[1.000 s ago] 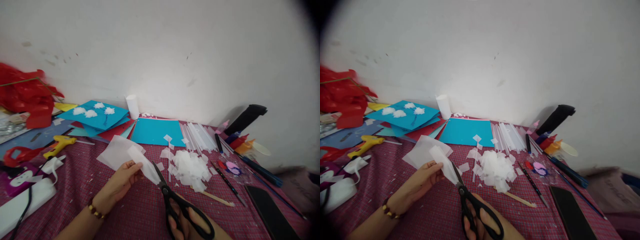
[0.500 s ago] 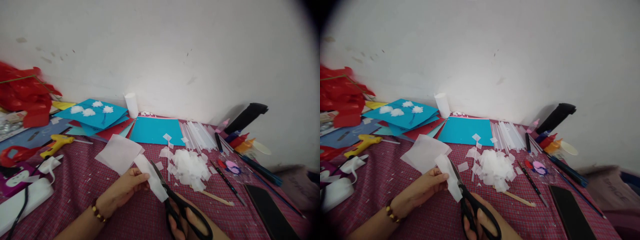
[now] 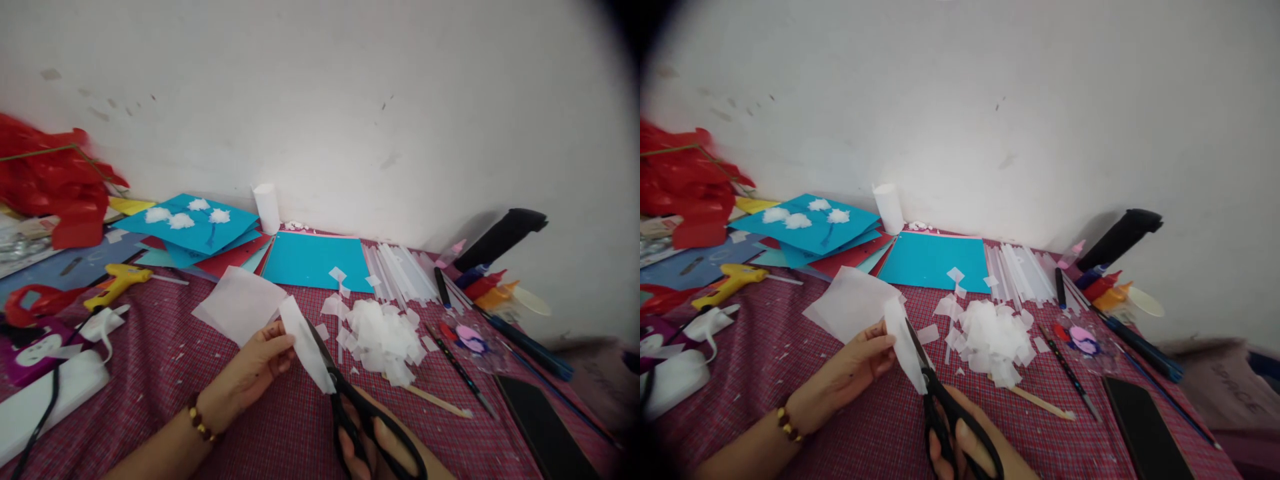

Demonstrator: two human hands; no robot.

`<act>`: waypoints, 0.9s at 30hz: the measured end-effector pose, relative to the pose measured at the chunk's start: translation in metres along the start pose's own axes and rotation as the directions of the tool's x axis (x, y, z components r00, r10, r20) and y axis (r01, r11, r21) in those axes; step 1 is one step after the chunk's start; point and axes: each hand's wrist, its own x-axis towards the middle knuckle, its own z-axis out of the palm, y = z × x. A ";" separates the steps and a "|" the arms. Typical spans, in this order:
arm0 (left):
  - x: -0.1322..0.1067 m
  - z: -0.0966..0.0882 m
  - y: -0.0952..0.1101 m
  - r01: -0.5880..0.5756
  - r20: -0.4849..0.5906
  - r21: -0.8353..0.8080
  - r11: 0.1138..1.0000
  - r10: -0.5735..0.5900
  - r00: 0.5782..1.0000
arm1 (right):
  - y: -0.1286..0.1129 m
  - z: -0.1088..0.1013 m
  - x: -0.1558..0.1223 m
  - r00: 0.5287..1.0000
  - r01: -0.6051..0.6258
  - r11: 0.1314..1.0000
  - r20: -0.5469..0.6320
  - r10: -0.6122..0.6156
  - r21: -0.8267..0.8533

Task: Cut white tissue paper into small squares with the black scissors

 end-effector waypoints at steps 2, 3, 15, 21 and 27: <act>-0.002 0.005 0.000 -0.011 -0.031 -0.016 1.000 0.010 0.999 | 0.000 0.002 0.001 1.000 0.016 1.000 -0.009 -0.016 0.017; -0.003 0.007 0.001 -0.011 -0.048 -0.032 0.999 0.009 0.999 | 0.000 0.002 0.001 1.000 0.017 1.000 -0.016 -0.017 0.018; -0.003 0.007 -0.001 -0.007 -0.126 -0.096 0.995 -0.005 0.992 | -0.010 0.003 -0.003 1.000 -0.012 1.000 0.012 0.012 -0.016; -0.003 0.004 -0.003 0.035 -0.090 0.121 0.992 -0.024 0.996 | -0.016 0.019 0.003 0.994 -0.061 0.993 0.094 0.051 0.105; -0.003 0.000 -0.003 0.016 -0.075 0.166 0.986 -0.004 0.997 | -0.010 0.009 -0.003 0.996 -0.077 0.995 -0.043 0.079 0.056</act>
